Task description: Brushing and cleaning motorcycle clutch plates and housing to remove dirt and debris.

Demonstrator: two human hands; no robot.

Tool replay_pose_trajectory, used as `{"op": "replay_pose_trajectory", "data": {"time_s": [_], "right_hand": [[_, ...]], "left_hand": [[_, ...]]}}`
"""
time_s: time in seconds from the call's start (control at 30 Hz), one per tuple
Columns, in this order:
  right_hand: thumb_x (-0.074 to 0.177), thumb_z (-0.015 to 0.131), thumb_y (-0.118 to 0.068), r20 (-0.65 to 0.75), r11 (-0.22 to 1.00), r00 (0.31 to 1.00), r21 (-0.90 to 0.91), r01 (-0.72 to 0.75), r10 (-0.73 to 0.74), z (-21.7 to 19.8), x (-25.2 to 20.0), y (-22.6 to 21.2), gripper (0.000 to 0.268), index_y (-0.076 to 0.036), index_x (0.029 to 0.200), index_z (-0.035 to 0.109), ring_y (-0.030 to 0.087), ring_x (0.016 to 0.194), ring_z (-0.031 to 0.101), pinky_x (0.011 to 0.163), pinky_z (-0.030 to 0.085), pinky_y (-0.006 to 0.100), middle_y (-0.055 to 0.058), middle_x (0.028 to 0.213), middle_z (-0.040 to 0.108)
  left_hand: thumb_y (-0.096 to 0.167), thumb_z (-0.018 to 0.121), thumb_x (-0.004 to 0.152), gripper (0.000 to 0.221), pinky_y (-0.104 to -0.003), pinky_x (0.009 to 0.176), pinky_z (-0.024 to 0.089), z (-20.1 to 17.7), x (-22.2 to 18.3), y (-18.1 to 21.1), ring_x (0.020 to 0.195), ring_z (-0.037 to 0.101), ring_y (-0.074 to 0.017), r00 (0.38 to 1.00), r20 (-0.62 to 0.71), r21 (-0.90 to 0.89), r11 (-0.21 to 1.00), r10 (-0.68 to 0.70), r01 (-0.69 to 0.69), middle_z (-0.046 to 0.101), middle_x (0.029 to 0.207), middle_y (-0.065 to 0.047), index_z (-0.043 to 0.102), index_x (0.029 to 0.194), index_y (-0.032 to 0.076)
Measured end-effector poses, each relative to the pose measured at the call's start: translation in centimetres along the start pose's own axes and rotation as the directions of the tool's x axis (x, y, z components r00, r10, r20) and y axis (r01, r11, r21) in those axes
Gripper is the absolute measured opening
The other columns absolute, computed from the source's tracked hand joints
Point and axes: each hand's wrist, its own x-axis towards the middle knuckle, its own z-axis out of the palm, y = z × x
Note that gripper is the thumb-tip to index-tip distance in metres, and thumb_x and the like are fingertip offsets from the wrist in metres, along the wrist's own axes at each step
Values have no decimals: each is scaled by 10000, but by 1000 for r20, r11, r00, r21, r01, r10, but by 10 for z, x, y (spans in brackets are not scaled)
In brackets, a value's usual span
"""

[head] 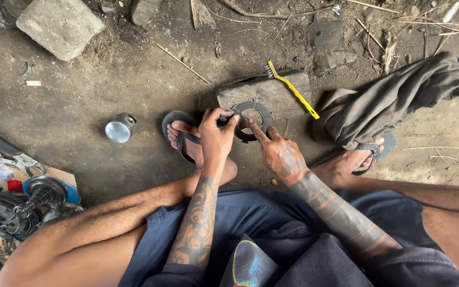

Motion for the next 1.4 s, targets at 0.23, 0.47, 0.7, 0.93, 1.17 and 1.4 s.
{"op": "replay_pose_trajectory", "data": {"time_s": [0.23,0.47,0.7,0.93,1.17,1.4], "right_hand": [[991,399,-54,0,1000,1000,12,-10,10,-7,4,-8,691,-284,1636,304,450,805,763,670,659,568,279,1233,657],[1015,385,-43,45,999,998,12,-49,49,-20,9,-20,671,-263,1644,307,389,791,779,628,678,494,291,1236,669],[1032,388,-47,58,998,997,-42,-41,43,-19,9,-16,636,-248,1633,341,351,795,787,619,684,451,278,1246,675],[1031,414,-35,95,998,994,-5,-56,56,-33,6,-19,643,-265,1628,347,355,829,788,636,685,449,276,1240,686],[1034,413,-36,123,997,989,9,-79,78,-35,2,-24,640,-262,1628,341,373,876,784,654,688,454,283,1248,685],[1014,423,-31,114,996,989,3,-93,92,-26,3,-19,662,-267,1627,337,401,914,767,699,677,505,262,1234,690]], "left_hand": [[177,837,808,123,-421,849,576,3,1,2,919,717,-350,1000,-12,12,1000,4,-4,670,891,-101,735,873,159],[177,842,815,128,-420,830,582,2,0,0,900,719,-328,999,-25,26,999,41,-40,666,889,-88,727,871,165],[163,833,824,128,-422,819,583,1,-2,2,887,720,-329,998,-24,30,998,56,-55,669,888,-97,720,880,142],[180,835,833,124,-392,824,584,1,-1,1,876,726,-302,998,-14,36,997,62,-62,670,893,-73,724,884,160],[172,831,829,123,-406,827,584,0,-5,2,888,724,-320,998,-26,33,998,57,-56,674,898,-87,726,890,153],[170,839,810,134,-410,818,584,2,-2,2,886,724,-324,995,-35,37,995,96,-95,675,884,-85,729,885,153]]}}
